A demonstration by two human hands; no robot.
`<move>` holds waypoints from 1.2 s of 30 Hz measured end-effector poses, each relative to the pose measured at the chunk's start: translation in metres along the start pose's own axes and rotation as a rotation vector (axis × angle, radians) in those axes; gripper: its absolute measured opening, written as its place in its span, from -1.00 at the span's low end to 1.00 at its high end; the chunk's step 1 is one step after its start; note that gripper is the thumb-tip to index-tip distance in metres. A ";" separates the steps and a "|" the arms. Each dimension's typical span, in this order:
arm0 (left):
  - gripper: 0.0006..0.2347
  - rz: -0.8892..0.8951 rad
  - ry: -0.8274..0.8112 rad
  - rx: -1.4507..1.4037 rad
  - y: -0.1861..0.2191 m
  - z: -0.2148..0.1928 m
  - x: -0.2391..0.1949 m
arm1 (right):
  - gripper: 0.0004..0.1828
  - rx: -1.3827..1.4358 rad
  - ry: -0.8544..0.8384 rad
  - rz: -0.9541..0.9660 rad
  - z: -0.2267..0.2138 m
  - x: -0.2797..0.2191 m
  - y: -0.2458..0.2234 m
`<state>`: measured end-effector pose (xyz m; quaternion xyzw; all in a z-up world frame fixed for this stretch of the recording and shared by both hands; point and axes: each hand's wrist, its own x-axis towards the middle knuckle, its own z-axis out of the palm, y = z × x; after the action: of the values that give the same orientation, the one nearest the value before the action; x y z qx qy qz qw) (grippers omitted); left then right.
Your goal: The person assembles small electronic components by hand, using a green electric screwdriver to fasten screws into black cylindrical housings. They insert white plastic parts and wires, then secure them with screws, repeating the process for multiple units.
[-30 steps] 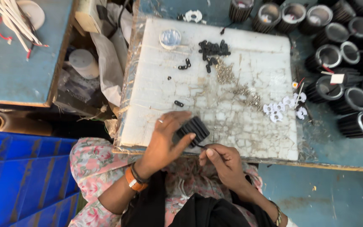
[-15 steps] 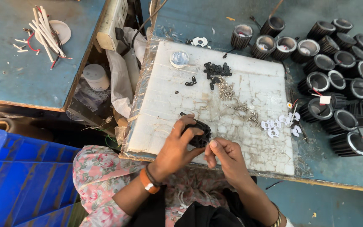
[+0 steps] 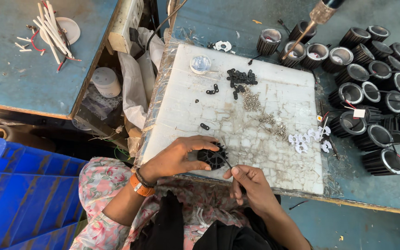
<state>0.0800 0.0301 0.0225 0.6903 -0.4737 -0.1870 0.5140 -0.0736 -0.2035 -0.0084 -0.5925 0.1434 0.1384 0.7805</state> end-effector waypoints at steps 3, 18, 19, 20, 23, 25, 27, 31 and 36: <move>-0.56 -0.041 0.022 -0.045 -0.001 0.002 -0.001 | -0.67 -0.136 0.053 0.033 0.002 -0.001 -0.003; -0.54 0.055 0.068 -0.041 0.007 0.012 -0.007 | -0.70 -0.447 0.165 -0.025 0.025 -0.019 0.004; -0.54 0.052 0.062 -0.046 0.007 0.013 -0.007 | -0.70 -0.474 0.168 -0.053 0.025 -0.019 0.004; -0.54 0.049 0.056 -0.053 0.007 0.013 -0.007 | -0.72 -0.578 0.195 -0.112 0.025 -0.018 0.005; -0.53 -0.182 -0.024 -0.166 0.005 0.012 -0.004 | -0.75 -0.835 0.262 -0.305 0.024 -0.017 0.006; -0.51 -0.128 -0.008 -0.156 0.005 0.012 -0.004 | -0.78 -0.931 0.285 -0.455 0.023 -0.018 0.006; -0.49 -0.070 0.007 -0.143 0.007 0.011 -0.004 | -0.80 -0.972 0.277 -0.509 0.023 -0.020 0.006; -0.46 -0.005 0.042 -0.152 0.008 0.015 -0.007 | -0.84 -1.009 0.262 -0.623 0.024 -0.022 0.002; -0.46 0.109 0.109 -0.105 0.005 0.025 -0.014 | -0.86 -1.062 0.301 -0.805 0.022 -0.029 -0.001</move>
<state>0.0523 0.0285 0.0131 0.6449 -0.4714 -0.1456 0.5837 -0.0988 -0.1843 0.0092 -0.9151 -0.0684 -0.1951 0.3463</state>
